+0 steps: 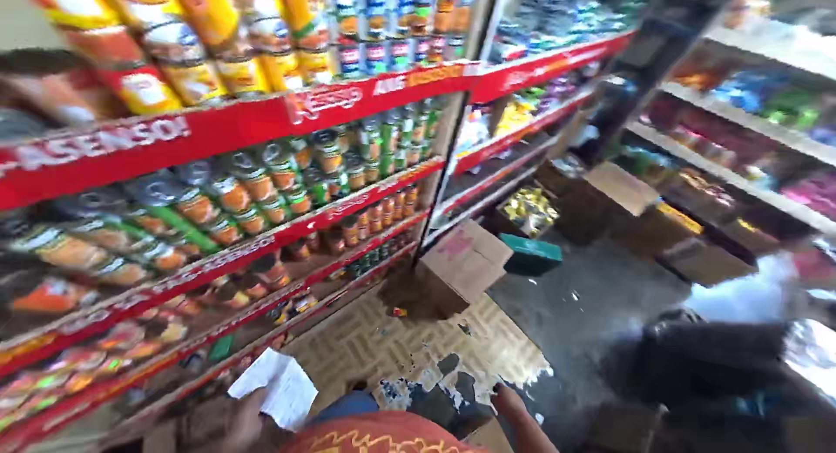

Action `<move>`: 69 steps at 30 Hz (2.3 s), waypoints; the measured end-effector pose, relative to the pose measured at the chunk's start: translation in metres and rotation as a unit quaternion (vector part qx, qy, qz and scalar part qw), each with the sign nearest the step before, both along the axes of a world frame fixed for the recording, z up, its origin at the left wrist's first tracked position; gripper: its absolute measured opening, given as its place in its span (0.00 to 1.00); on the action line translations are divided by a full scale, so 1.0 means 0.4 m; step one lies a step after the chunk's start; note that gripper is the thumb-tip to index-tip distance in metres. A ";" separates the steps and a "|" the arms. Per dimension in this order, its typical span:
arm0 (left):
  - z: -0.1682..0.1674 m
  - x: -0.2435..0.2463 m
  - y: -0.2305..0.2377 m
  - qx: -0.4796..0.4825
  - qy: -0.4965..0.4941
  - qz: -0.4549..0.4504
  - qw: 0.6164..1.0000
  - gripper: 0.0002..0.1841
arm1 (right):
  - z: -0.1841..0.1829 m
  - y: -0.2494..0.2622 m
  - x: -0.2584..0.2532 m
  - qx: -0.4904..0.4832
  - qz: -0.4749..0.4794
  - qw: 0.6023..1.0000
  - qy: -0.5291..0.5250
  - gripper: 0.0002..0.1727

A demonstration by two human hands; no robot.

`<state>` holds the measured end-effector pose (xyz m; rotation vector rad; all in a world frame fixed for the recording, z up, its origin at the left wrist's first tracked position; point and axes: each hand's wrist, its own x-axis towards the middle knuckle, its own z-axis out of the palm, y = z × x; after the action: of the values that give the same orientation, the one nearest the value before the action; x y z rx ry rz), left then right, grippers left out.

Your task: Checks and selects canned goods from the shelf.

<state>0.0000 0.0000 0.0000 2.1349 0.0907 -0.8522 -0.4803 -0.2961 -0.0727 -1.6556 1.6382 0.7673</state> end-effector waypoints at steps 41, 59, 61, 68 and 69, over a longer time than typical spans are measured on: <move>-0.962 -0.553 -0.570 -0.283 0.373 0.757 0.455 0.18 | -0.990 -0.472 1.241 -0.215 0.318 0.919 -0.091 0.53; -0.936 -0.507 -0.566 -0.394 0.428 0.576 0.574 0.14 | -1.000 -0.534 1.351 -0.062 0.280 0.956 -0.054 0.46; -0.949 -0.518 -0.585 -0.365 0.404 0.589 0.597 0.15 | -0.997 -0.522 1.348 -0.083 0.275 0.956 -0.057 0.46; -0.987 -0.542 -0.617 -0.265 0.340 0.651 0.625 0.16 | -1.052 -0.561 1.356 -0.150 0.351 0.919 -0.097 0.42; -0.989 -0.545 -0.620 -0.251 0.335 0.661 0.623 0.17 | -1.059 -0.565 1.346 -0.180 0.356 0.909 -0.120 0.42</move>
<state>-0.2182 -0.2480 -0.3957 0.6486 1.4249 -0.5253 0.0581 -0.5223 -0.4962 -2.5607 1.0202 0.5649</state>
